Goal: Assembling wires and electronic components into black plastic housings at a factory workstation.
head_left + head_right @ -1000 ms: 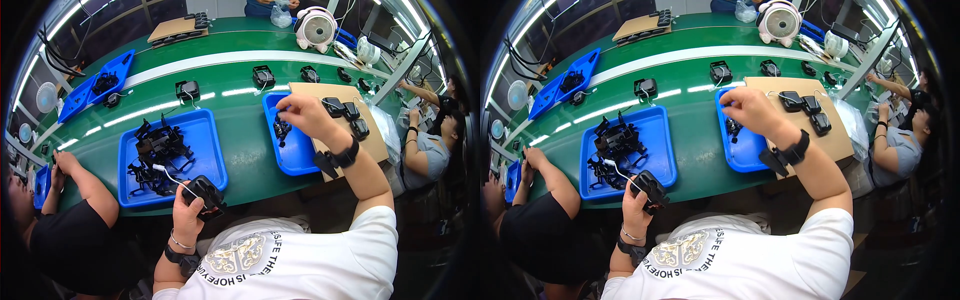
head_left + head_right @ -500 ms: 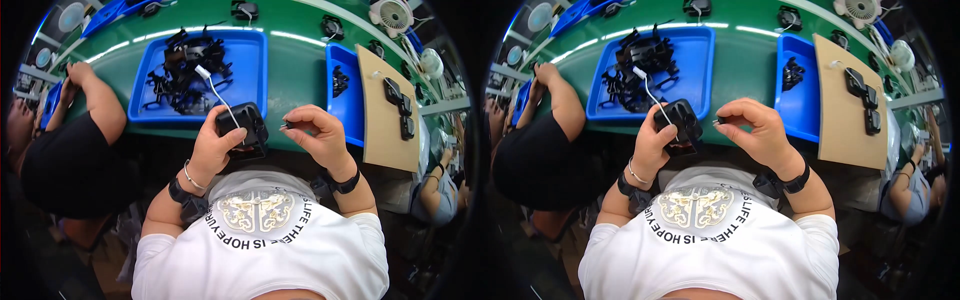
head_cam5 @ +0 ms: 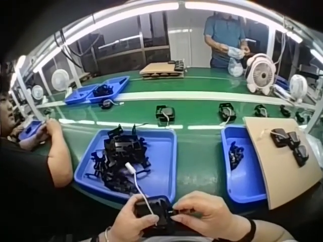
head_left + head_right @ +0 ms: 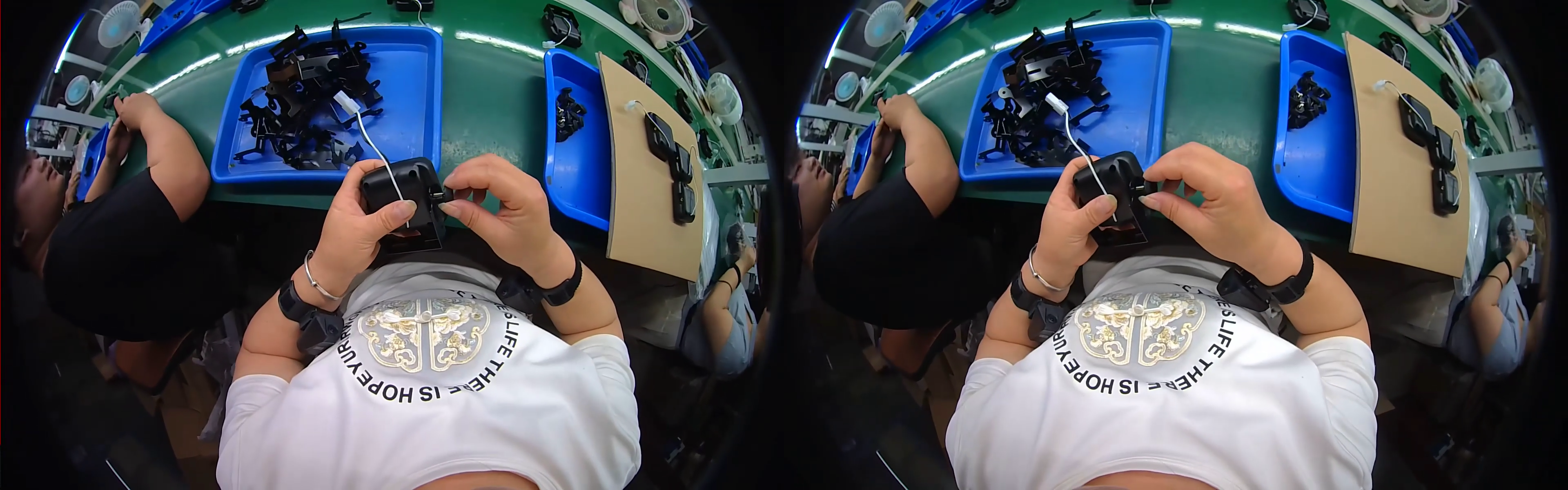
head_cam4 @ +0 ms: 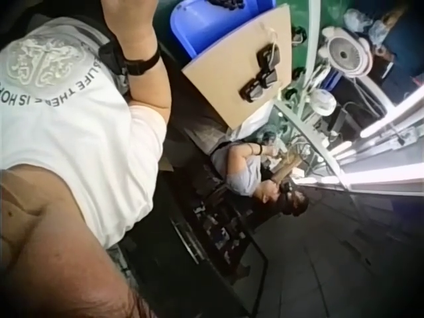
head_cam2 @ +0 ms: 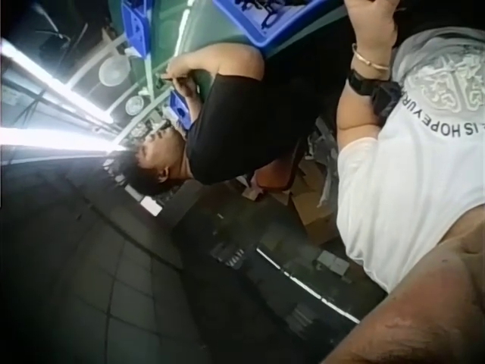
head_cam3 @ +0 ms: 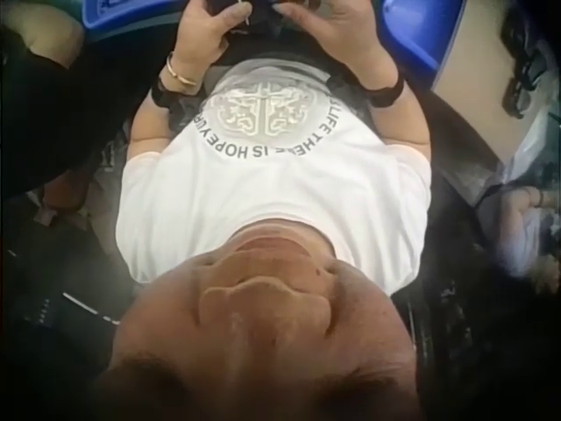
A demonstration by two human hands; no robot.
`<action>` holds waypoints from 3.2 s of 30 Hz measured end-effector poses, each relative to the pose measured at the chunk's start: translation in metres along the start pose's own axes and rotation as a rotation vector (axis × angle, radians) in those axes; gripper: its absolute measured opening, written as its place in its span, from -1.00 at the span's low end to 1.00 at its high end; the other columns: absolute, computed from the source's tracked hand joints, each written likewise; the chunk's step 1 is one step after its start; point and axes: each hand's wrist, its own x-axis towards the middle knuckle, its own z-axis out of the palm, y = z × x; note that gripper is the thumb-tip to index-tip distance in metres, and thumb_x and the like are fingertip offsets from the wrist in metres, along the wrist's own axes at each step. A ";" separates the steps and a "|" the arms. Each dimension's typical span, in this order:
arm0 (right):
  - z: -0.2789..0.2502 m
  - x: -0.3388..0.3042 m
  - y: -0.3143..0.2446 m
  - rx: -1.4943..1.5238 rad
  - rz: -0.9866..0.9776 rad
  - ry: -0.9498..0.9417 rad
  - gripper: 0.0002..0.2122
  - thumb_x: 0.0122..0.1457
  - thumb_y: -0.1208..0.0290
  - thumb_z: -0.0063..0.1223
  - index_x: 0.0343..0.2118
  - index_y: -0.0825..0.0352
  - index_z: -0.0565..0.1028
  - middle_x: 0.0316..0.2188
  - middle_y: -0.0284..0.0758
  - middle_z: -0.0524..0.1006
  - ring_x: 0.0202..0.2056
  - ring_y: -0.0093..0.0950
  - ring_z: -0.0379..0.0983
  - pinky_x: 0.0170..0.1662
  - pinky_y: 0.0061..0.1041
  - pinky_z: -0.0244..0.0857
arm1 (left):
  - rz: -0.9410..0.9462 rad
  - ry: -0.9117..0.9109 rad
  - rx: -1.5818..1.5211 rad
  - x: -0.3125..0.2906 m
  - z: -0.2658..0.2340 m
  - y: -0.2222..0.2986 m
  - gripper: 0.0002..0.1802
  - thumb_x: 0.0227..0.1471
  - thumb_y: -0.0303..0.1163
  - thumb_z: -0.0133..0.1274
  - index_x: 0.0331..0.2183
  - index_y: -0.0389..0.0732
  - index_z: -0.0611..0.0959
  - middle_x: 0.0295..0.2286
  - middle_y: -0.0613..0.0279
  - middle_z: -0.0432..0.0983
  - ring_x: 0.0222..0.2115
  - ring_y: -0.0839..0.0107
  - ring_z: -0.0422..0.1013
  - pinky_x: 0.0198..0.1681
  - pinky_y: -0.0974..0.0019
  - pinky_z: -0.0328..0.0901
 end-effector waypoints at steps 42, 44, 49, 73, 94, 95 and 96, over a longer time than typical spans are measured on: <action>0.006 -0.004 0.003 -0.401 -0.070 0.067 -0.87 0.06 0.41 0.05 -0.42 0.35 0.42 -0.61 -0.24 0.43 -0.56 -0.28 0.41 -0.51 -0.45 0.29 | 0.079 -0.100 0.091 0.007 0.001 0.000 -0.49 -0.13 -0.65 0.10 -0.14 -0.18 0.26 -0.28 0.23 0.37 -0.29 0.49 0.38 -0.23 0.41 0.36; 0.004 -0.004 0.004 -0.445 0.003 0.016 -0.88 0.04 0.40 0.06 -0.48 0.33 0.41 -0.62 -0.26 0.42 -0.57 -0.25 0.40 -0.52 -0.41 0.28 | 0.075 -0.088 0.058 0.008 0.003 0.002 -0.49 -0.13 -0.65 0.11 -0.14 -0.18 0.26 -0.29 0.24 0.37 -0.30 0.50 0.37 -0.23 0.43 0.34; 0.014 -0.001 0.002 -0.162 -0.087 0.210 -0.81 0.08 0.31 0.01 -0.57 0.30 0.40 -0.65 -0.27 0.41 -0.59 -0.23 0.38 -0.54 -0.38 0.25 | 0.058 -0.082 0.053 0.009 0.003 0.001 -0.48 -0.15 -0.64 0.13 -0.14 -0.19 0.27 -0.31 0.27 0.39 -0.31 0.54 0.37 -0.22 0.46 0.32; 0.018 0.004 0.016 -0.408 -0.138 0.147 -0.75 0.09 0.20 -0.04 -0.52 0.30 0.37 -0.53 -0.29 0.41 -0.50 -0.28 0.33 -0.43 -0.35 0.15 | 0.063 -0.059 0.057 0.010 0.001 0.001 -0.48 -0.14 -0.63 0.13 -0.15 -0.19 0.27 -0.30 0.25 0.39 -0.30 0.51 0.38 -0.24 0.41 0.38; 0.021 0.000 0.000 -0.090 0.200 0.076 -0.72 0.10 0.19 0.00 -0.42 0.36 0.43 -0.56 -0.24 0.47 -0.49 -0.40 0.42 -0.43 -0.51 0.28 | 0.148 -0.187 0.376 -0.001 0.004 -0.004 -0.51 -0.21 -0.56 0.22 -0.19 -0.25 0.37 -0.34 0.33 0.40 -0.34 0.60 0.34 -0.27 0.53 0.29; 0.023 -0.001 -0.001 -0.100 0.206 0.104 -0.72 0.10 0.16 0.00 -0.44 0.34 0.43 -0.56 -0.22 0.46 -0.50 -0.32 0.43 -0.45 -0.47 0.28 | 0.140 -0.184 0.377 -0.003 0.005 -0.004 -0.51 -0.21 -0.56 0.22 -0.19 -0.25 0.37 -0.34 0.33 0.40 -0.34 0.60 0.34 -0.27 0.53 0.29; 0.024 -0.003 -0.001 -0.108 0.214 0.131 -0.71 0.10 0.13 -0.01 -0.46 0.32 0.44 -0.57 -0.20 0.46 -0.50 -0.25 0.43 -0.47 -0.43 0.29 | 0.117 -0.162 0.392 -0.004 0.007 -0.004 -0.51 -0.22 -0.56 0.23 -0.19 -0.27 0.39 -0.34 0.32 0.41 -0.34 0.61 0.34 -0.26 0.53 0.28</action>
